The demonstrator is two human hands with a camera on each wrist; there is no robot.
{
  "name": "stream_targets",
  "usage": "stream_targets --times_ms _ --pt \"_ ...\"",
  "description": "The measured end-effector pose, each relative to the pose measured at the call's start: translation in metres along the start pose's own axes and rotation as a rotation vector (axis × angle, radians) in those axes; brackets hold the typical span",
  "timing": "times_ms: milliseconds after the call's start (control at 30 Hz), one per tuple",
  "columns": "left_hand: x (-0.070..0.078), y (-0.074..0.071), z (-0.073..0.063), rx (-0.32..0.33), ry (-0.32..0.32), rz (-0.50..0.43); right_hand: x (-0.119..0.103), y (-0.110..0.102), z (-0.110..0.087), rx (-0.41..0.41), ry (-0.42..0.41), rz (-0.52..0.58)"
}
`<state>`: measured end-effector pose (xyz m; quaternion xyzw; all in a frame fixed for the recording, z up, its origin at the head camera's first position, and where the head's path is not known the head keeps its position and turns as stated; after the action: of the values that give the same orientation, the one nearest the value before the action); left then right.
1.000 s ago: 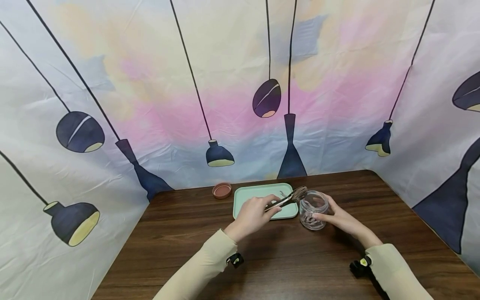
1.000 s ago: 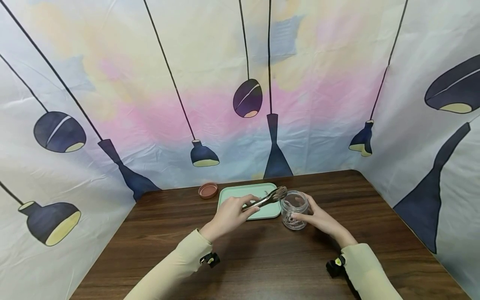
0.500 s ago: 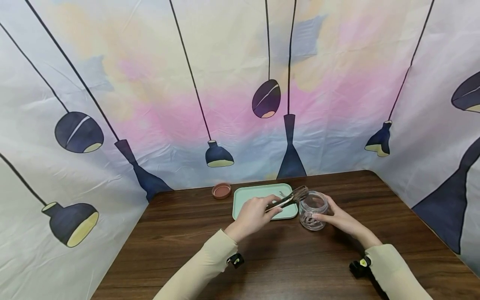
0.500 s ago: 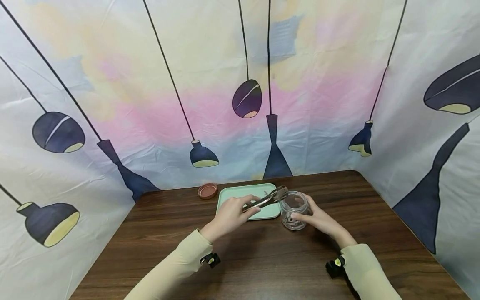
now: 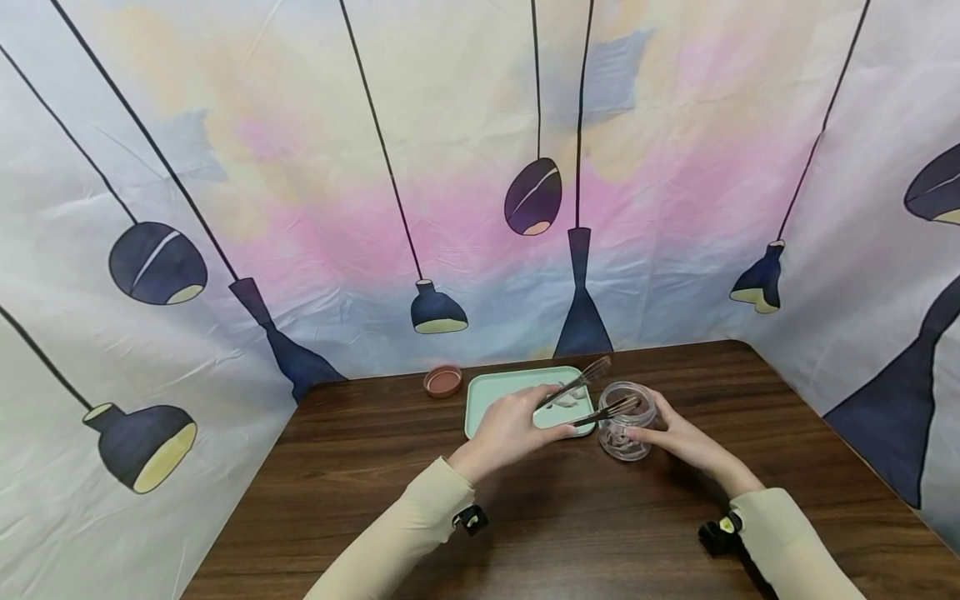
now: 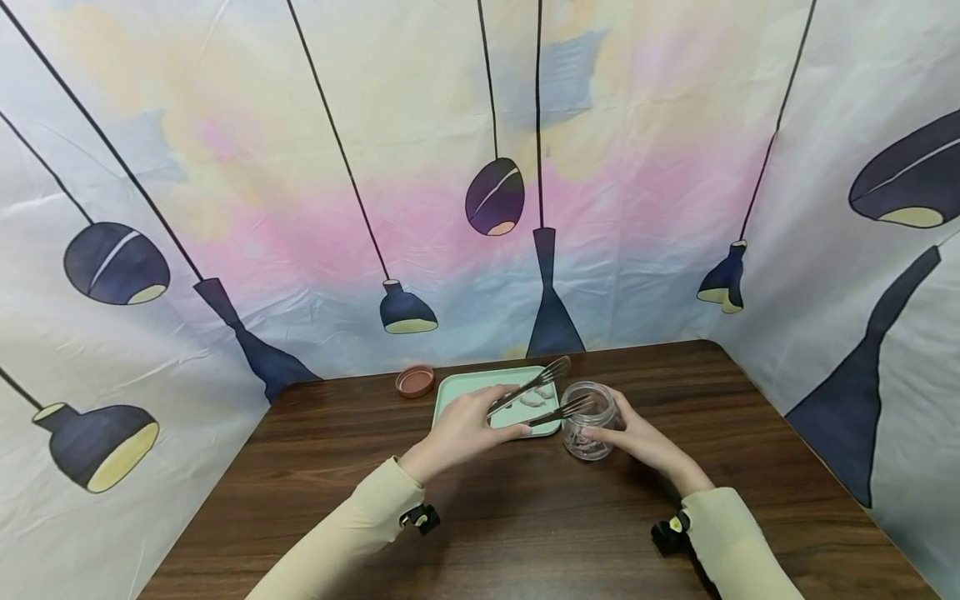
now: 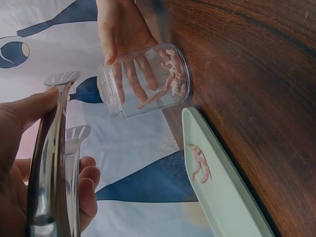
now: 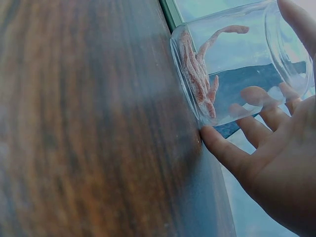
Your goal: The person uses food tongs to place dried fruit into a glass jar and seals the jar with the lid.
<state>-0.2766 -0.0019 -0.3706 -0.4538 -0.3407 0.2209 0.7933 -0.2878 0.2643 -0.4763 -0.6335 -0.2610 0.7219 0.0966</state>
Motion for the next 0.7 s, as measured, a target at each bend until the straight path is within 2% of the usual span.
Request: stream_targets --times_ms 500,700 --pt "-0.0001 -0.0013 -0.0006 0.008 0.025 -0.002 0.0014 0.0001 -0.0004 0.009 -0.020 0.005" --pt "-0.0002 -0.0021 -0.0002 0.004 0.017 0.002 0.0015 -0.0001 0.0004 0.005 -0.010 0.002"
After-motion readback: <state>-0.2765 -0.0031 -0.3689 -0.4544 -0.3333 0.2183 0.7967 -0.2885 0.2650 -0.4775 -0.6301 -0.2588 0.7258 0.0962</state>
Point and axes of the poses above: each hand's wrist, its own z-axis towards the middle knuckle, its own y-axis out of the palm, x = y × z, the point moved 5 cm from there along z, towards the middle knuckle, and after that the axes turned 4 degrees about -z, right-handed, at the moved point
